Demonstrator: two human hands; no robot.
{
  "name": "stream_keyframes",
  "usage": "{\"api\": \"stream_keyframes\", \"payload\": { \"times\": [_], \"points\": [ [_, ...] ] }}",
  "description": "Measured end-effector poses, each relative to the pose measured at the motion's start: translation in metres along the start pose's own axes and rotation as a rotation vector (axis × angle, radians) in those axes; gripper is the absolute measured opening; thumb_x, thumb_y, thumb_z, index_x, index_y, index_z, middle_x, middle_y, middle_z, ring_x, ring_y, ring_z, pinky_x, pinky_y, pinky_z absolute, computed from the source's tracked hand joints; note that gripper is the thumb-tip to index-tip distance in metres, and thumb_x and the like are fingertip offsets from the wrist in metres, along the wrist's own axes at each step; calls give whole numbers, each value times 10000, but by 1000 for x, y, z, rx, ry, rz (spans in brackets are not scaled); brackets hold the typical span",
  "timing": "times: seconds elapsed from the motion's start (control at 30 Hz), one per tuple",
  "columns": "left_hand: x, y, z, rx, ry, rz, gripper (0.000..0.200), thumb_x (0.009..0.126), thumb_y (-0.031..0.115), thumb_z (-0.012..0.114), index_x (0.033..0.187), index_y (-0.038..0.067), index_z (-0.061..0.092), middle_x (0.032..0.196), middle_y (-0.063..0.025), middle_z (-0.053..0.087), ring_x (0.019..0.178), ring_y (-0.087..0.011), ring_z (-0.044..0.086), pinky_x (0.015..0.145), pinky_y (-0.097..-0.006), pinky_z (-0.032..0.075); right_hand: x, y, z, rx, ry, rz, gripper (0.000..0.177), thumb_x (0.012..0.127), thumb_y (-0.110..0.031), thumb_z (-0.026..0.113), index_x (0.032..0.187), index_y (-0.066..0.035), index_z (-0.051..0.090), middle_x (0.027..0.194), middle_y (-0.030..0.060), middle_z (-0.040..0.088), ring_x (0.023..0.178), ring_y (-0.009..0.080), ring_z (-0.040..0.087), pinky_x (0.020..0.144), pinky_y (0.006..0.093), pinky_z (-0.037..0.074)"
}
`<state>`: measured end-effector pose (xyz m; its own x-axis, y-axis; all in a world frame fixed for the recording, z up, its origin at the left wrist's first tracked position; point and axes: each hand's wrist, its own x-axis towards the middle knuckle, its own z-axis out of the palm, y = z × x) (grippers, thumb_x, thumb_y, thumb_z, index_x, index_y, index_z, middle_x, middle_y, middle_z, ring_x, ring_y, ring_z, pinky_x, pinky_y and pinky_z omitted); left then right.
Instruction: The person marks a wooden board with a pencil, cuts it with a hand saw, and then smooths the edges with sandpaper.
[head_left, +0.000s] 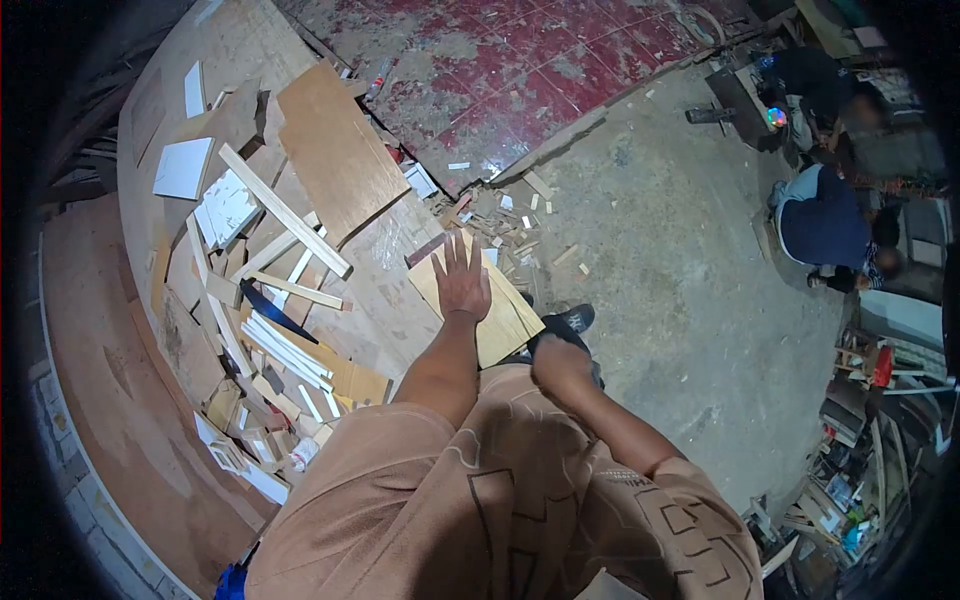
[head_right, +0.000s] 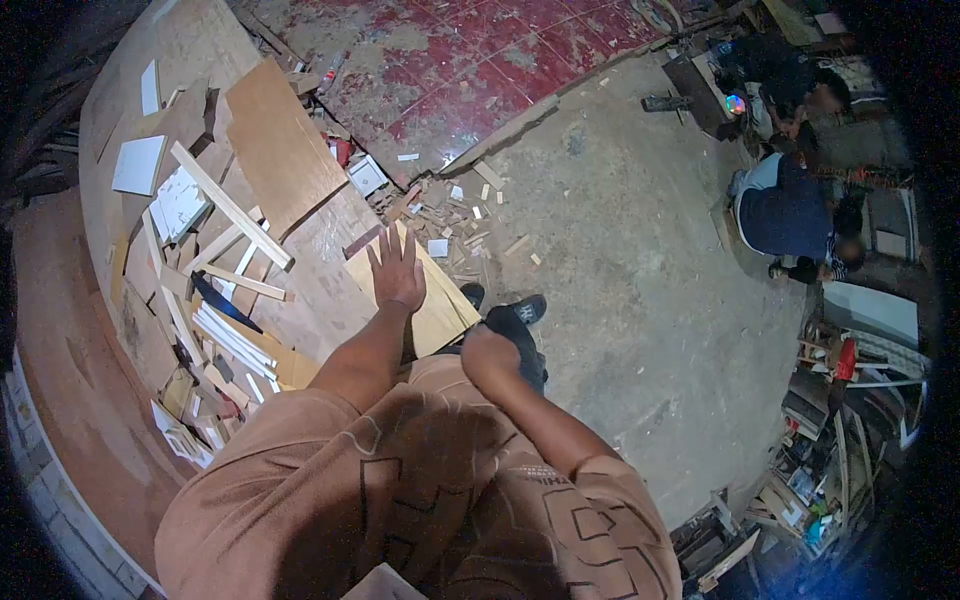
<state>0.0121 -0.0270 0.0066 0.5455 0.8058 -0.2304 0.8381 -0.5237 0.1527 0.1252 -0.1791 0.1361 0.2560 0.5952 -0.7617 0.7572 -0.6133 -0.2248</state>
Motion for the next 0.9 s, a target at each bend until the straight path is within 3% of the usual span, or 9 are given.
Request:
{"api": "stream_keyframes", "payload": {
  "times": [0.07, 0.17, 0.4, 0.57, 0.63, 0.9],
  "points": [
    [-2, -1, 3, -17, 39, 17, 664, 928, 266, 450, 1535, 126, 218, 1607, -175, 91, 1480, -368, 89, 1176, -574, 52, 55, -6, 29, 38, 12, 13, 297, 933, -154, 409, 1062, 3, 625, 1015, 264, 682, 959, 381, 684, 814, 496, 542],
    [-2, -1, 2, -7, 1, -10, 638, 956, 313, 424, 1538, 147, 222, 1617, -148, 77, 1494, -334, 36, 1182, -562, 22, 70, -3, 38, 94, 40, 18, 293, 932, -152, 410, 1059, 6, 621, 1018, 272, 678, 974, 378, 682, 812, 499, 540],
    [-3, -3, 4, -10, 15, -1, 631, 958, 307, 420, 1538, 154, 225, 1619, -143, 64, 1495, -331, 29, 1183, -559, 13, -32, 3, -26, -9, -150, 63, 324, 907, -149, 438, 1069, 30, 654, 1083, 298, 654, 996, 409, 671, 844, 494, 536],
    [-2, -1, 3, 1, -1, -4, 633, 959, 299, 432, 1541, 169, 222, 1620, -143, 59, 1495, -330, 30, 1182, -559, 8, 60, -2, 30, 41, -84, -20, 322, 900, -150, 440, 1053, 29, 659, 1010, 267, 685, 945, 405, 685, 809, 492, 546],
    [-2, 0, 1, -2, 2, -6, 631, 959, 296, 434, 1541, 168, 224, 1620, -143, 60, 1495, -330, 32, 1181, -560, 7, 88, -5, 50, 70, 76, 6, 320, 898, -149, 441, 1054, 24, 660, 976, 253, 695, 921, 403, 690, 797, 495, 548],
    [-2, -1, 2, 33, -14, -7, 628, 957, 294, 439, 1535, 159, 235, 1616, -151, 73, 1493, -337, 38, 1180, -565, 8, -23, 4, -11, -45, -55, -30, 300, 901, -143, 437, 1018, 21, 660, 990, 241, 696, 911, 403, 692, 774, 475, 555]
  ]
}}
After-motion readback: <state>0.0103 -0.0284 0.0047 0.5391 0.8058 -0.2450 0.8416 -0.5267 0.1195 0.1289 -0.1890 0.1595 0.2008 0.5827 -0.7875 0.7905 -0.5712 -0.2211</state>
